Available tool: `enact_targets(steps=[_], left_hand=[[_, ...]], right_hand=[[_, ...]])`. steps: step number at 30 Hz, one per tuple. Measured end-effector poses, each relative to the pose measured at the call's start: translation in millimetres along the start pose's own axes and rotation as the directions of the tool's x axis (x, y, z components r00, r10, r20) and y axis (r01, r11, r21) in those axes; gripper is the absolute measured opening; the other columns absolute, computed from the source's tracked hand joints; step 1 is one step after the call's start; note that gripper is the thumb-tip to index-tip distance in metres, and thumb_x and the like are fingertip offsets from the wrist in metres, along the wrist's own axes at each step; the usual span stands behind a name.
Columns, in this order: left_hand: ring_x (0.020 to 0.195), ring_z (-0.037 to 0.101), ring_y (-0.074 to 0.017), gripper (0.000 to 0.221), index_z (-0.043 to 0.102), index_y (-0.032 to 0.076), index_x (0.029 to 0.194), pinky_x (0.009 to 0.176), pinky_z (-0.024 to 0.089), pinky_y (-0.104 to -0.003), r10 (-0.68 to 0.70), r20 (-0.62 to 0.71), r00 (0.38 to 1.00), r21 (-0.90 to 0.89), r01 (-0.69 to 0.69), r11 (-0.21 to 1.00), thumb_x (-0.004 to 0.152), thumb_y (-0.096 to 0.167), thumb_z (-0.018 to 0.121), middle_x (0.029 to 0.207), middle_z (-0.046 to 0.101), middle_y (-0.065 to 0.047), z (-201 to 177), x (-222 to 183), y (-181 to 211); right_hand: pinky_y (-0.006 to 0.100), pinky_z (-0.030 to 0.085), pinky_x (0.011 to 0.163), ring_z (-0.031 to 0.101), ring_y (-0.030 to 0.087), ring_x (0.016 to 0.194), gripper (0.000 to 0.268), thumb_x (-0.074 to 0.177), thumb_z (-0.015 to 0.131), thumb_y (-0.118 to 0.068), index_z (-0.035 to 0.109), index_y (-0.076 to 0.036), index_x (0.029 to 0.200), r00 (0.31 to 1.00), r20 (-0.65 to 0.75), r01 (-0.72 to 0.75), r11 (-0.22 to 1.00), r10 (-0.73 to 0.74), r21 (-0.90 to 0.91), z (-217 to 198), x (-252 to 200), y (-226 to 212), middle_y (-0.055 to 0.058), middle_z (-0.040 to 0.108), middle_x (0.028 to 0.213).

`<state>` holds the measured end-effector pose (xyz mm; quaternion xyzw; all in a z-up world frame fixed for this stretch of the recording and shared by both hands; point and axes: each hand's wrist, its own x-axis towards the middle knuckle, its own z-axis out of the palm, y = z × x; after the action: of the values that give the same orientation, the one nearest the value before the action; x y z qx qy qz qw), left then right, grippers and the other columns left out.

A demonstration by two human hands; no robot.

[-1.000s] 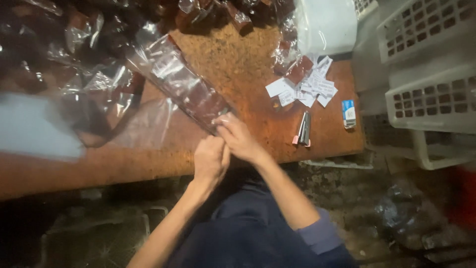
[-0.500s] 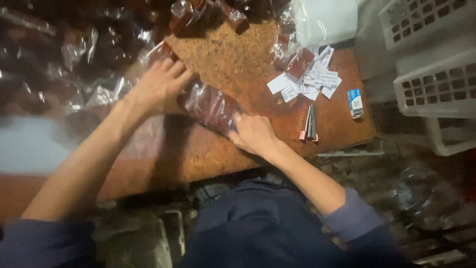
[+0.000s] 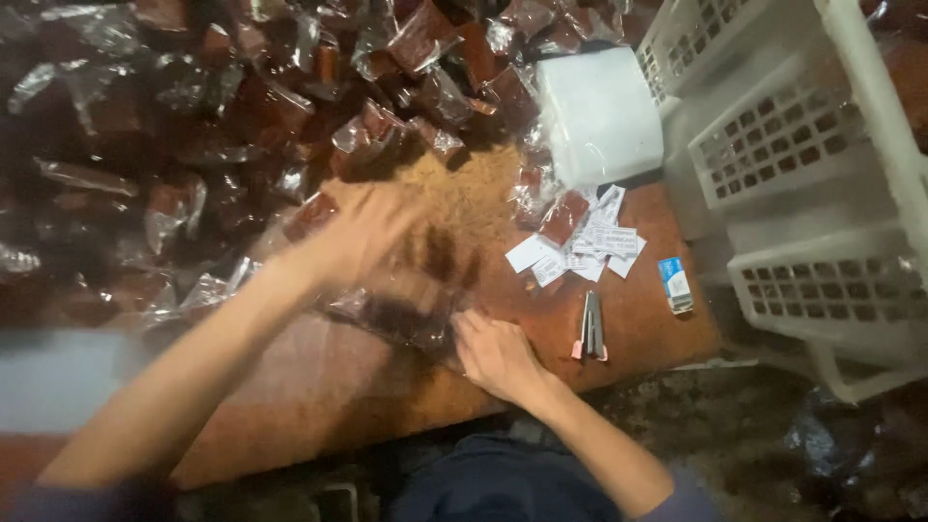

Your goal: Packing individually wrapped cakes into plastic bags and stapling them shut with labels.

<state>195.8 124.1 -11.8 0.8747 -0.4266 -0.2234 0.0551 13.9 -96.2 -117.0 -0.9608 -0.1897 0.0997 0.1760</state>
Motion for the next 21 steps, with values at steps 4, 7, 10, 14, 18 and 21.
enact_targets(steps=[4,7,10,14,18,21], left_hand=[[0.139,0.033,-0.0554,0.083,0.041,0.013,0.154,0.11,0.033,-0.068,0.034,-0.53,0.847,0.122,0.036,0.992,0.086,0.042,0.079,0.151,0.035,-0.032,-11,109,-51],[0.148,0.015,-0.0561,0.09,0.043,0.028,0.15,0.112,0.024,-0.077,-0.135,-0.425,0.895,0.232,0.252,0.94,0.073,0.048,0.086,0.166,0.012,-0.023,-31,168,-80],[0.144,0.022,-0.0478,0.066,0.055,0.034,0.14,0.108,0.034,-0.069,-0.219,-0.269,0.938,0.342,0.305,0.889,0.079,0.041,0.077,0.168,0.01,-0.015,-63,176,-66],[0.129,0.043,-0.045,0.058,0.069,0.017,0.13,0.102,0.047,-0.061,-0.097,-0.497,0.863,0.226,0.236,0.945,0.077,0.031,0.087,0.152,0.036,-0.033,-36,163,-81],[0.112,0.072,-0.0279,0.071,0.039,0.004,0.147,0.083,0.065,-0.043,-0.659,-0.199,0.725,-0.94,0.049,0.338,0.093,0.049,0.047,0.15,0.051,-0.019,-75,88,52],[0.117,0.058,-0.0527,0.063,0.058,0.018,0.128,0.096,0.052,-0.056,-0.378,-0.48,0.791,-0.597,0.02,0.802,0.074,0.028,0.09,0.132,0.045,-0.023,12,65,93]], right_hand=[[0.038,0.049,0.052,0.059,0.025,0.062,0.009,0.092,0.052,-0.017,0.059,-0.015,0.097,0.98,-0.191,0.095,0.975,-0.057,0.198,-1,-7,0,0.003,0.054,0.075],[0.042,0.044,0.05,0.056,0.027,0.06,0.006,0.09,0.058,-0.01,0.062,-0.01,0.094,0.969,-0.243,0.122,0.93,-0.037,0.347,-17,-8,-4,0.006,0.055,0.075],[0.042,0.052,0.06,0.067,0.029,0.069,0.01,0.091,0.065,-0.014,0.069,-0.01,0.099,0.949,-0.314,0.155,0.889,-0.013,0.431,-25,-3,3,0.007,0.068,0.083],[0.022,0.04,0.047,0.054,0.006,0.055,0.014,0.09,0.068,-0.016,0.078,-0.014,0.1,0.98,-0.16,0.046,0.657,0.115,0.753,-43,-7,12,0.002,0.079,0.095],[0.024,0.043,0.041,0.046,0.009,0.043,0.027,0.094,0.054,-0.014,0.058,-0.013,0.067,0.867,-0.244,0.195,0.154,0.435,0.969,-50,-17,29,-0.003,0.052,0.054],[0.025,0.042,0.048,0.056,0.011,0.056,0.02,0.099,0.058,-0.029,0.066,-0.012,0.106,0.8,-0.18,0.188,0.046,0.572,0.981,-72,-23,21,0.002,0.059,0.072]])
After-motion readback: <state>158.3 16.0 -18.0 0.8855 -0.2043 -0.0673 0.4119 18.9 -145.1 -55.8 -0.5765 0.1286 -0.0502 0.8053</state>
